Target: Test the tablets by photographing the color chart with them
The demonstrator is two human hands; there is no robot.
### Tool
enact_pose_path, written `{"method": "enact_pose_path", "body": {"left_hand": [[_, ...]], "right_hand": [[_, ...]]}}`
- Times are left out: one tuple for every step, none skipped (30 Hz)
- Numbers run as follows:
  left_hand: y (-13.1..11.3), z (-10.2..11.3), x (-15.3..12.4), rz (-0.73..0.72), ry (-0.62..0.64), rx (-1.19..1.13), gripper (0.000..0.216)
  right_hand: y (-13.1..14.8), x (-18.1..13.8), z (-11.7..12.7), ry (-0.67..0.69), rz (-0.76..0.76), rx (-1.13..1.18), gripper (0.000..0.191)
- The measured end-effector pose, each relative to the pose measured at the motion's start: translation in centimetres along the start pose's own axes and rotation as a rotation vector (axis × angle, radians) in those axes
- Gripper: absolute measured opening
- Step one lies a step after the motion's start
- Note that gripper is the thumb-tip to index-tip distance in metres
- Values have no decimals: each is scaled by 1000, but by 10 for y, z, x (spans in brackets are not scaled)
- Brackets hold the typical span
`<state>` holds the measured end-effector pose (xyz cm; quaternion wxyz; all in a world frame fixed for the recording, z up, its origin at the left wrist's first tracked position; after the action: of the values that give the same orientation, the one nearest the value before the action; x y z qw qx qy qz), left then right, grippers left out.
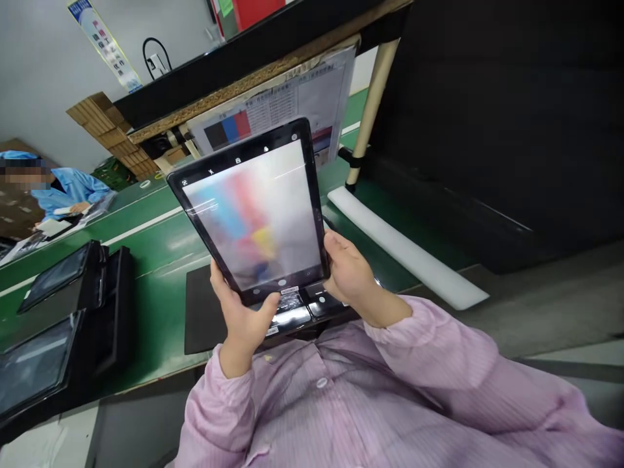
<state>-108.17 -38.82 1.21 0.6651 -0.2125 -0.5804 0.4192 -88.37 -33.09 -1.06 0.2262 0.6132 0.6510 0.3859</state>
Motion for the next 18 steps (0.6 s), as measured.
{"method": "enact_pose_path", "body": {"left_hand": [[-2, -4, 0, -1, 25, 137, 117], [-3, -6, 0, 1, 34, 250, 123], [-4, -9, 0, 2, 36, 340, 126], [-6, -11, 1, 0, 35, 407, 128], [-8, -14, 1, -2, 33, 458, 128], [-9, -18, 1, -7, 30, 498, 128], [-11, -22, 1, -13, 28, 530, 127], [-13, -26, 1, -25, 24, 555, 126], [-14, -30, 0, -37, 18, 574, 125], [-16, -33, 0, -46, 12, 590, 124], [-17, -36, 0, -53, 7, 601, 124], [-17, -38, 0, -56, 3, 610, 124], [-18, -41, 0, -54, 2, 618, 124], [-18, -42, 0, -52, 2, 625, 124], [-18, -44, 0, -51, 1, 632, 125], [-19, -45, 1, -52, -2, 638, 125], [-20, -46, 0, -52, -7, 645, 125], [-20, -46, 0, -52, -11, 652, 125]], "right_hand": [[1, 0, 1, 4, 0, -8, 53], [2, 0, 3, 11, 1, -16, 52], [3, 1, 4, 17, 2, -21, 52], [4, 1, 6, 19, 6, -24, 52], [6, 1, 8, 20, 12, -26, 51], [8, 2, 11, 19, 22, -31, 51], [10, 2, 13, 19, 31, -39, 52], [12, 2, 15, 20, 38, -50, 52], [13, 2, 17, 22, 43, -62, 52], [15, 3, 19, 24, 47, -74, 52], [16, 3, 21, 28, 50, -81, 52], [16, 3, 22, 33, 51, -84, 52], [17, 3, 23, 39, 51, -81, 52], [17, 4, 25, 42, 52, -75, 53], [17, 4, 26, 43, 53, -67, 54], [17, 4, 28, 42, 53, -58, 54], [16, 4, 29, 41, 51, -50, 55], [16, 4, 31, 41, 50, -41, 55]]}}
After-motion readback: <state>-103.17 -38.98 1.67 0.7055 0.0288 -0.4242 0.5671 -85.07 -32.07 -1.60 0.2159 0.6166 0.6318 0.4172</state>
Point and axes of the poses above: each hand's wrist, its own x-axis towards the middle knuckle, its own z-axis out of the back of the hand, y = z × x, the point moved 8 cm from there along x, towards the middle knuckle, and after that the axes turned 11 degrees about y, right-handed, at the moved point
